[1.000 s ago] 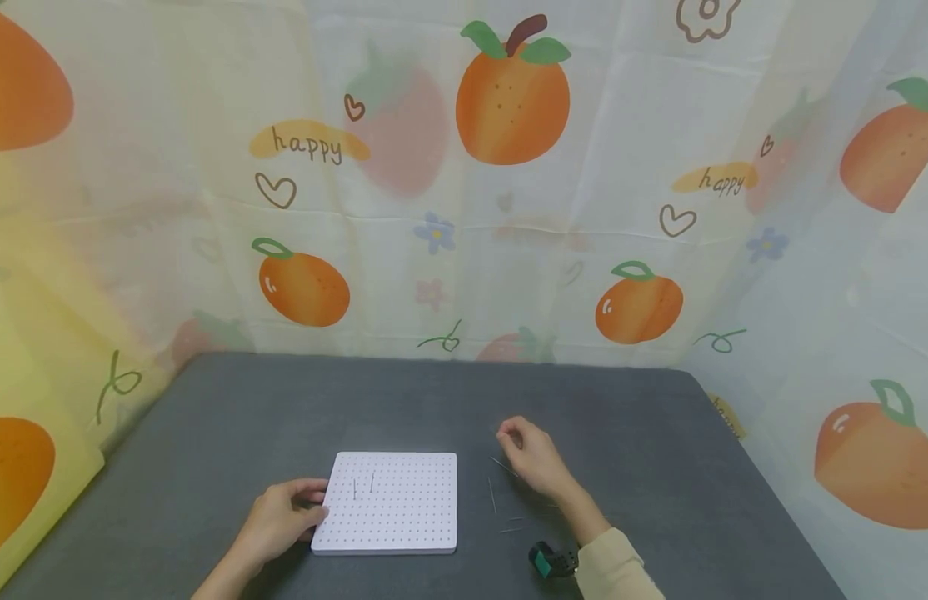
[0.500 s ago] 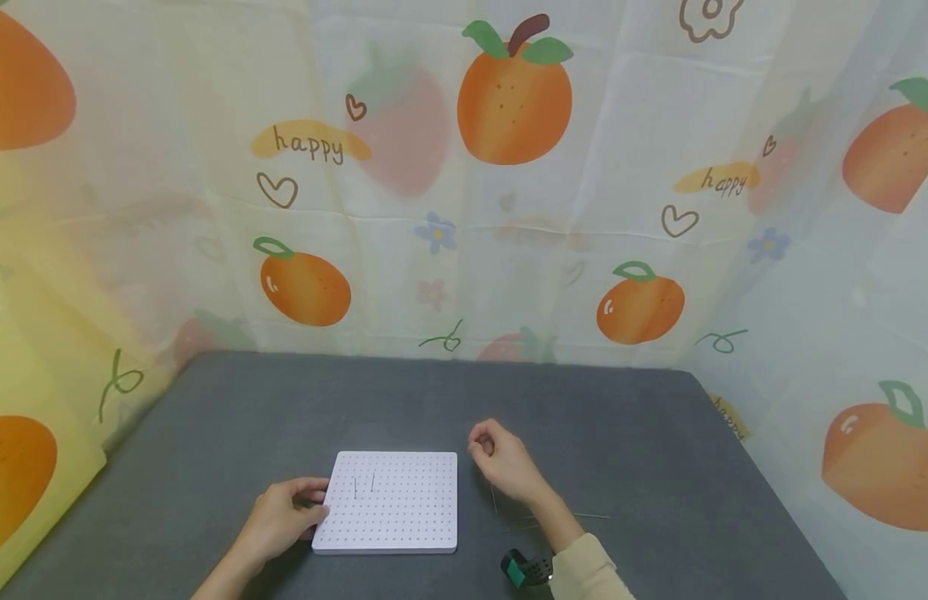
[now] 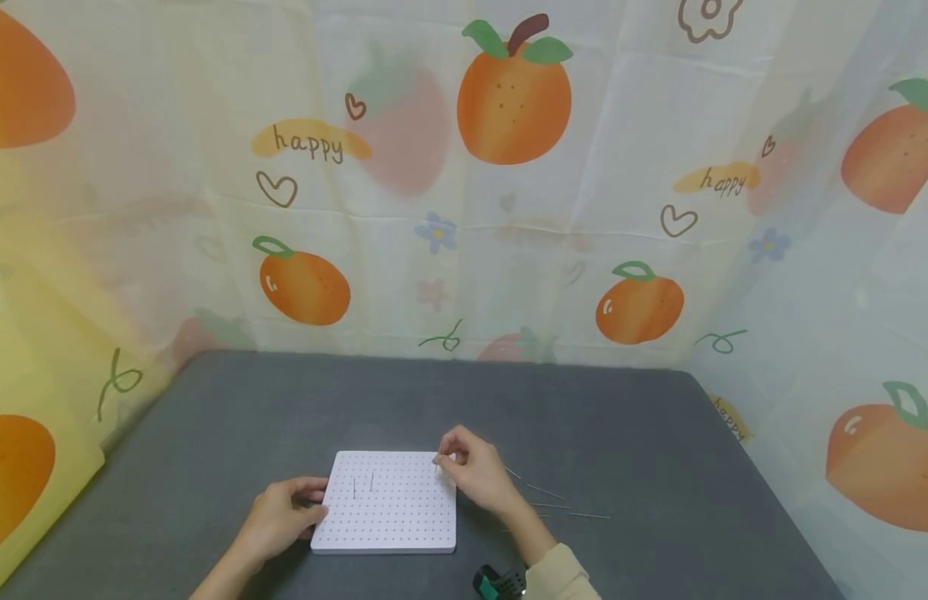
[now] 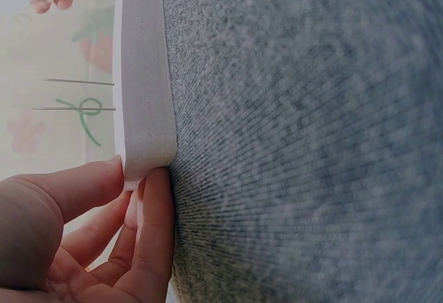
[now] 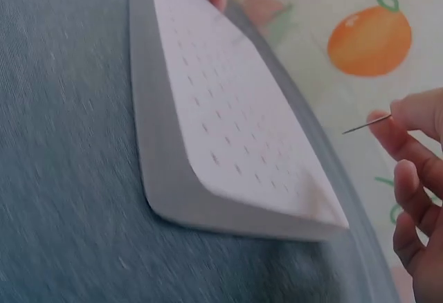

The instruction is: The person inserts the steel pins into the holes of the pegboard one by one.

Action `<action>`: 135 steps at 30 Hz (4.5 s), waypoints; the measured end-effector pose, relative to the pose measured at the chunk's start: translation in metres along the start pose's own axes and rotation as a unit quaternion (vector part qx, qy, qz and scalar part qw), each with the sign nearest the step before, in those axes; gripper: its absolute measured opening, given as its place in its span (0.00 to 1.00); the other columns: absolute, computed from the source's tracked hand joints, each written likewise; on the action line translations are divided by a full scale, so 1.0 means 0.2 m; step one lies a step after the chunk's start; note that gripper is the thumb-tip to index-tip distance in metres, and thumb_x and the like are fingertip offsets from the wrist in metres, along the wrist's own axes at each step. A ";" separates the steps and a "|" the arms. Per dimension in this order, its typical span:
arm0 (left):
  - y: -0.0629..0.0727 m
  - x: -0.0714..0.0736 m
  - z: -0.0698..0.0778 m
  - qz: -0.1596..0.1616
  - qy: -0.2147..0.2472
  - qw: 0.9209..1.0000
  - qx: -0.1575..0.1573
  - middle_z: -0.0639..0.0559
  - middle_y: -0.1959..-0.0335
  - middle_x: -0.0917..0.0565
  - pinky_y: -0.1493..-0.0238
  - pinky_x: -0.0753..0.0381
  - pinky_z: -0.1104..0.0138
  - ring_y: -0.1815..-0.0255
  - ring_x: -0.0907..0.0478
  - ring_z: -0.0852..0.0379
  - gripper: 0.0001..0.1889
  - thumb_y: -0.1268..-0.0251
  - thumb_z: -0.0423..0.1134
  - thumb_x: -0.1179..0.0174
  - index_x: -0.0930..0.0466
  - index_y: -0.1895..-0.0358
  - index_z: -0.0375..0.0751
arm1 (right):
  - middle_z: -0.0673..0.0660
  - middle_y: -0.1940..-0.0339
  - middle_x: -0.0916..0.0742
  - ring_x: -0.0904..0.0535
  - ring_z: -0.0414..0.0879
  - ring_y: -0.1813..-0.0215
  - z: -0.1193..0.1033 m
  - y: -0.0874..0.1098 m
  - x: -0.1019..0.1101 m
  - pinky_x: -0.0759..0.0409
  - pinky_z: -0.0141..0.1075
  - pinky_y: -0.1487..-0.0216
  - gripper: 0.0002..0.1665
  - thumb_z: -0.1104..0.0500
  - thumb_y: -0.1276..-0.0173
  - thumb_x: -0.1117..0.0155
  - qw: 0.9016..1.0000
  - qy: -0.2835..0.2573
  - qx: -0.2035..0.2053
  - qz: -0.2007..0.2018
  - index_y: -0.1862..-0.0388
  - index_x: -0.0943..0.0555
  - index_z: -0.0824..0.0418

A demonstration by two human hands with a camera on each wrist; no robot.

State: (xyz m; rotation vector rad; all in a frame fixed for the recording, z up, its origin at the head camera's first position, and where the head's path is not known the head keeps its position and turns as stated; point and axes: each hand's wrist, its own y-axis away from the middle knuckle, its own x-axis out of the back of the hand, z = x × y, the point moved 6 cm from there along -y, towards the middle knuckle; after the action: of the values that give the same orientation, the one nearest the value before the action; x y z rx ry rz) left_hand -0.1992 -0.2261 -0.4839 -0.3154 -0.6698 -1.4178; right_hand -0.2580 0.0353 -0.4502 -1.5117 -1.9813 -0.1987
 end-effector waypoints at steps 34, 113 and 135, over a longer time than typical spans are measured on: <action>0.00 0.01 0.00 0.005 0.001 1.000 -0.007 0.46 0.65 0.19 0.75 0.18 0.65 0.73 0.23 0.58 0.20 0.52 0.27 0.37 0.23 0.50 0.29 | 0.42 0.78 0.17 0.29 0.32 0.75 -0.21 0.04 -0.29 0.35 0.20 0.73 0.05 0.60 0.48 0.32 0.990 0.058 0.091 0.093 0.74 0.19 0.51; 0.01 0.00 0.01 0.003 -0.004 1.000 -0.005 0.46 0.66 0.19 0.75 0.18 0.64 0.72 0.22 0.58 0.21 0.51 0.28 0.38 0.24 0.50 0.28 | 0.43 0.68 0.17 0.24 0.37 0.65 -0.13 0.12 -0.07 0.27 0.25 0.66 0.07 0.62 0.45 0.35 0.978 0.148 0.131 0.071 0.67 0.20 0.51; 0.00 -0.01 -0.01 -0.002 -0.012 1.000 0.012 0.46 0.65 0.19 0.74 0.17 0.64 0.72 0.23 0.58 0.22 0.51 0.28 0.37 0.24 0.49 0.29 | 0.38 0.66 0.20 0.26 0.35 0.62 0.05 0.22 0.30 0.21 0.38 0.62 0.13 0.65 0.46 0.32 0.988 0.091 0.071 0.100 0.64 0.21 0.50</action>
State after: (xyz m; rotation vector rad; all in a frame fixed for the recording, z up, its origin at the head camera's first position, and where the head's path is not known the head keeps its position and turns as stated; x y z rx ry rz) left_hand -0.1993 -0.2263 -0.4863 -0.3127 -0.7084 -1.4109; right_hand -0.2305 0.1037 -0.4345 -1.5295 -1.6543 -0.1040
